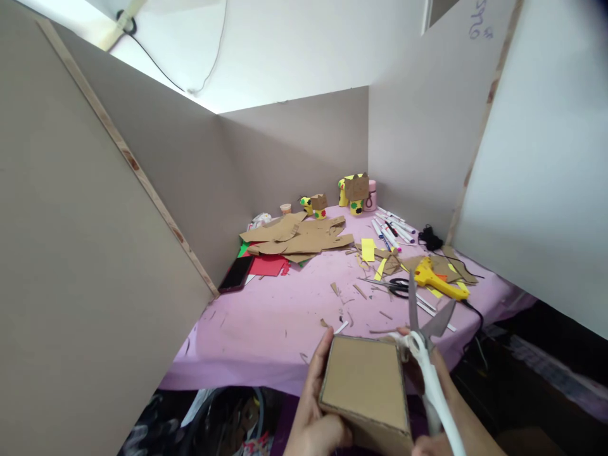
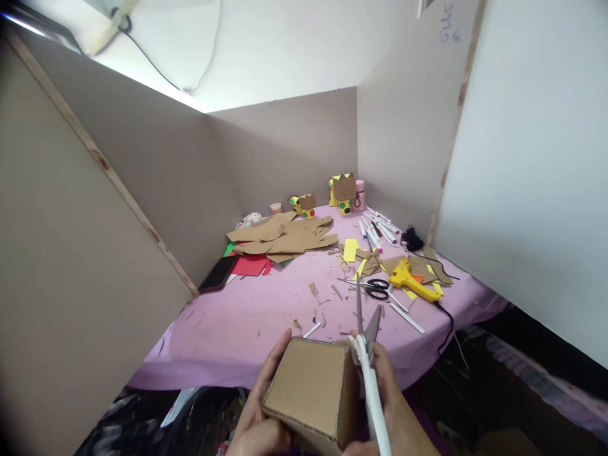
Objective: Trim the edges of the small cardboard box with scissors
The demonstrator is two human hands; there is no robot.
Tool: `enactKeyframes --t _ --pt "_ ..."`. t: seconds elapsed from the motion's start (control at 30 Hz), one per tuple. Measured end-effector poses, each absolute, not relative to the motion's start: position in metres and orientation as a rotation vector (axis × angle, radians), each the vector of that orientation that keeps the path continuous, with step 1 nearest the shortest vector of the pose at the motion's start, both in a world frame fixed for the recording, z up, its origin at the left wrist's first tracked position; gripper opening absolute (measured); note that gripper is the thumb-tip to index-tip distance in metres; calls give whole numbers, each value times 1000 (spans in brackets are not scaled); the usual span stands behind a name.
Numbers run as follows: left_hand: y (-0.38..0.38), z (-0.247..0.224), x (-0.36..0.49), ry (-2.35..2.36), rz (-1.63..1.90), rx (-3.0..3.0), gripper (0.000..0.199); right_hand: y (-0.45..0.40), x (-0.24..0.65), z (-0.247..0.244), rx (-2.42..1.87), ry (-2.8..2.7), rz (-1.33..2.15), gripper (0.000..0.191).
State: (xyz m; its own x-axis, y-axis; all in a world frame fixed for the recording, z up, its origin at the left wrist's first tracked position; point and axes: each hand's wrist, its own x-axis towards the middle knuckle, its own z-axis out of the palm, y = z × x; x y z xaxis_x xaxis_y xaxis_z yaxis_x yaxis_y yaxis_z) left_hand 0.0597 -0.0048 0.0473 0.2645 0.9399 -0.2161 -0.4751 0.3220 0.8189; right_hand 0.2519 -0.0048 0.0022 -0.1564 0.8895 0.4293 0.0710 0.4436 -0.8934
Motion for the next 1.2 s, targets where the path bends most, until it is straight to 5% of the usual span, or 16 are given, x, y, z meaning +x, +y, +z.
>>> enactKeyframes --t 0.3,0.6,0.77,0.93,1.2 --pt "-6 45 53 847 1173 1042 81 -3 269 10 -784 -1769 856 92" --pt "5 35 45 718 1209 724 100 2 261 5 -856 -1463 1052 83" --pt "10 18 42 581 1180 268 91 4 260 -14 -809 -1340 1058 69" --pt "6 3 53 528 1142 335 80 -3 247 -17 -810 -1476 946 86" --pt "3 -3 59 612 1046 593 88 -7 230 -18 -967 -1292 824 75"
